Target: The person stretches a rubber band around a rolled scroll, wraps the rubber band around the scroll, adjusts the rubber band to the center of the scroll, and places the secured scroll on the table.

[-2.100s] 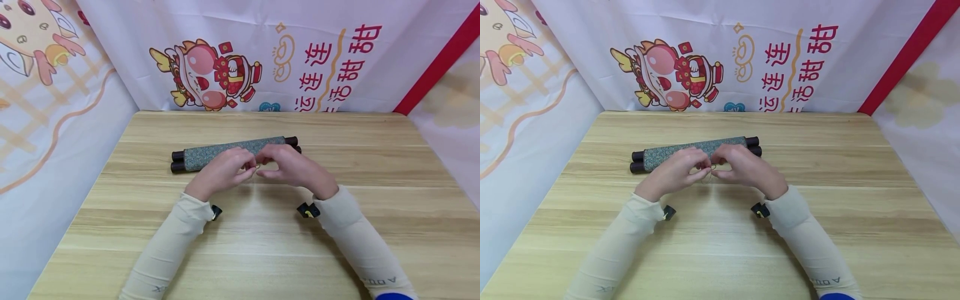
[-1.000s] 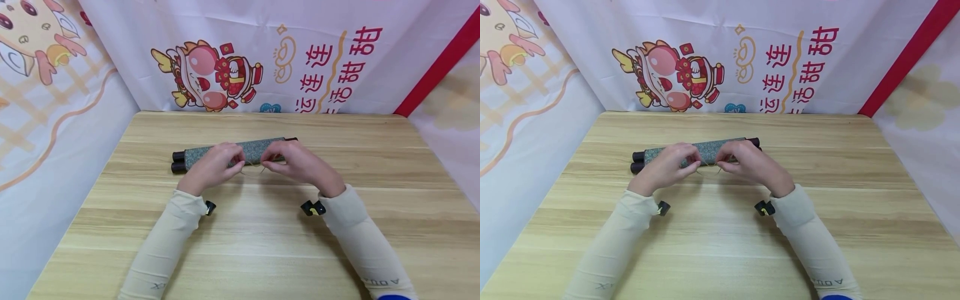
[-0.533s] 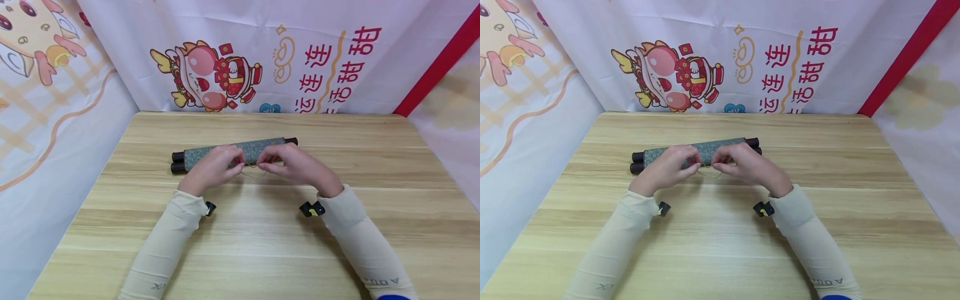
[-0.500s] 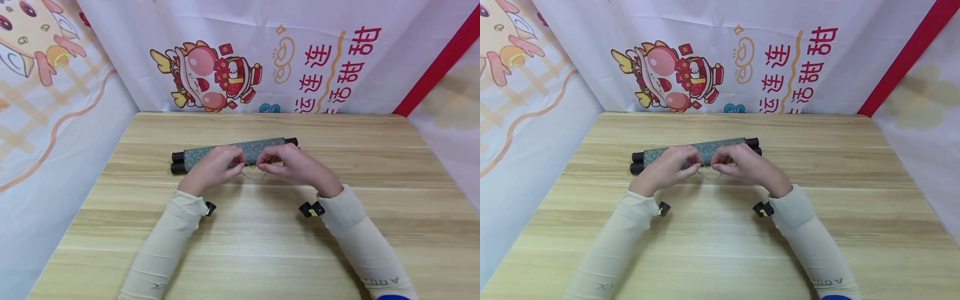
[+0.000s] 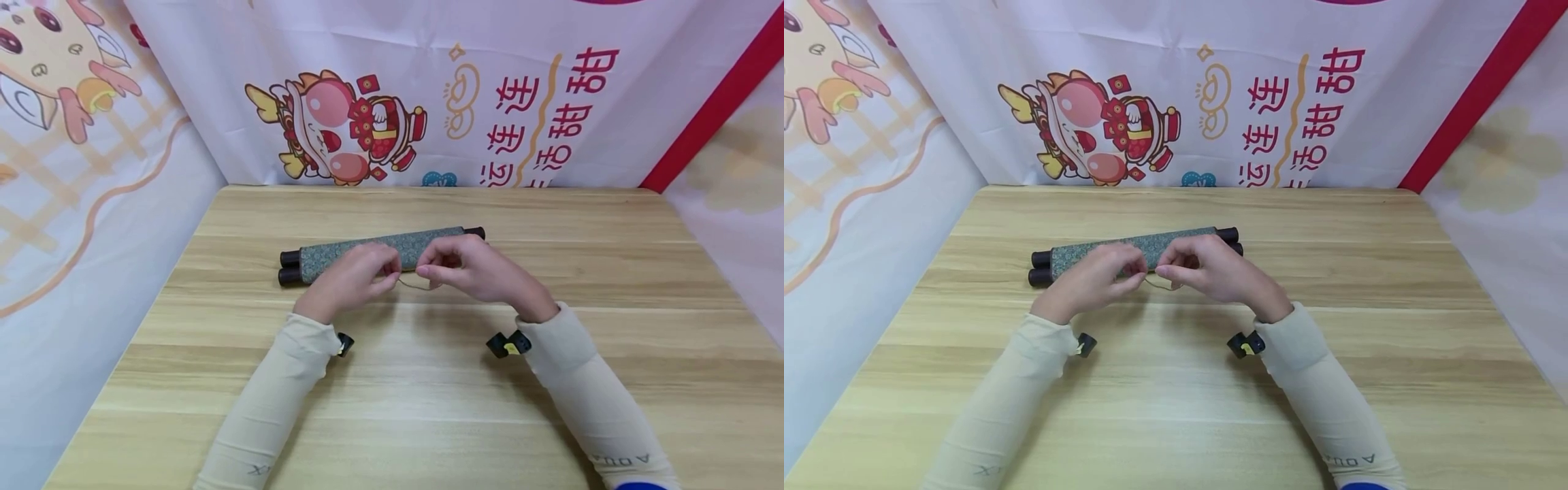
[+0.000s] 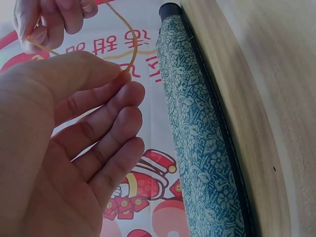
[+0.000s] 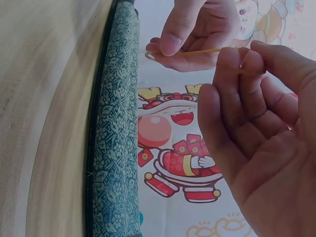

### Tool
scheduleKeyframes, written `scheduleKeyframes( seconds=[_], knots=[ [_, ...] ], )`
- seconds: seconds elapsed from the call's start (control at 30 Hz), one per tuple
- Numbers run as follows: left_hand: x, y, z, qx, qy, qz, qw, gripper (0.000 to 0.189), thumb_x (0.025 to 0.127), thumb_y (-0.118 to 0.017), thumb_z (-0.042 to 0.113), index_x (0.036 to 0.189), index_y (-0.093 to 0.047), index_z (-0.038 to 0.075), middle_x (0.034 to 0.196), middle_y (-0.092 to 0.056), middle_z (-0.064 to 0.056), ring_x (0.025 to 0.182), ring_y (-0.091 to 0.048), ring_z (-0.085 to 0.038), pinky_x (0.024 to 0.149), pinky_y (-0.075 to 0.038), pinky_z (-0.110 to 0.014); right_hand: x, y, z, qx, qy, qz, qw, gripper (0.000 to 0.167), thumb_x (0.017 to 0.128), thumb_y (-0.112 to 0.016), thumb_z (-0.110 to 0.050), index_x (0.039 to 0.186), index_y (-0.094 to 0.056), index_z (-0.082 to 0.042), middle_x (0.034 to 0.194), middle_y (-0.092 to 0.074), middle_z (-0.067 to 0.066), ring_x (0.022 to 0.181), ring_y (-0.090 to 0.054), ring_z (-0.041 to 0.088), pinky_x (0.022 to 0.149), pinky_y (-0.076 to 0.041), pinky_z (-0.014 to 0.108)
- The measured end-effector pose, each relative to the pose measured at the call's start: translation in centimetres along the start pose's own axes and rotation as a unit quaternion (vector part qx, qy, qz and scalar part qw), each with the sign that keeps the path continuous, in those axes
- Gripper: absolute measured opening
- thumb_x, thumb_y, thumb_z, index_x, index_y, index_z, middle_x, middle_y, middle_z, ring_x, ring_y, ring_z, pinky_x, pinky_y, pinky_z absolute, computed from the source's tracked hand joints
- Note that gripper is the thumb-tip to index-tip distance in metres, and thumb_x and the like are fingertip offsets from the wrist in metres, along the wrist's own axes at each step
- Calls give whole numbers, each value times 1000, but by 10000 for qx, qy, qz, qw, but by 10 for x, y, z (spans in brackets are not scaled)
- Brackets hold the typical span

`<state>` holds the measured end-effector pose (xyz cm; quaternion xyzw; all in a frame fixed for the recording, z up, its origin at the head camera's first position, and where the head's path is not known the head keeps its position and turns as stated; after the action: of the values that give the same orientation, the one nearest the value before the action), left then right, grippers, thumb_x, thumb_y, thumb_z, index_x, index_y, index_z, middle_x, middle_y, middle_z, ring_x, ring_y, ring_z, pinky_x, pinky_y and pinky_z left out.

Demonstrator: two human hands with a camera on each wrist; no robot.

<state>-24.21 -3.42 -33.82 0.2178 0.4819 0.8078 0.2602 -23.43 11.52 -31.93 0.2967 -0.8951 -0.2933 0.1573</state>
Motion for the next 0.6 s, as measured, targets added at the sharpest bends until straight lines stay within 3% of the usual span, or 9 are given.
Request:
scheduleKeyframes(
  seconds=[0.23,0.6],
  knots=[
    [0,-4,1,27,3,-46,10000,8,103,-65,14,101,-72,11,97,-70,0,91,-64,-16,88,-57,-34,0,7,5,-238,-110,313,9992,9,104,-68,-24,99,-74,-18,82,-69,3,73,-64,25,62,-49,27],
    [1,-10,-1,-45,59,-222,9997,8,103,-65,16,100,-71,13,98,-70,2,96,-67,-18,90,-56,-34,-3,29,19,-1295,-459,818,9871,14,103,-70,-23,102,-76,-10,84,-71,2,71,-60,16,63,-52,27]
  ],
)
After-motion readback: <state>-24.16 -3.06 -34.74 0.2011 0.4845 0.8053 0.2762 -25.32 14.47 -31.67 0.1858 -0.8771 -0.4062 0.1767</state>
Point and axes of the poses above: each hand's wrist, its own x-axis towards the middle knuckle, its own y-axis out of the back of the hand, z = x × y, the point moved 8 cm from there along x, towards the middle knuckle
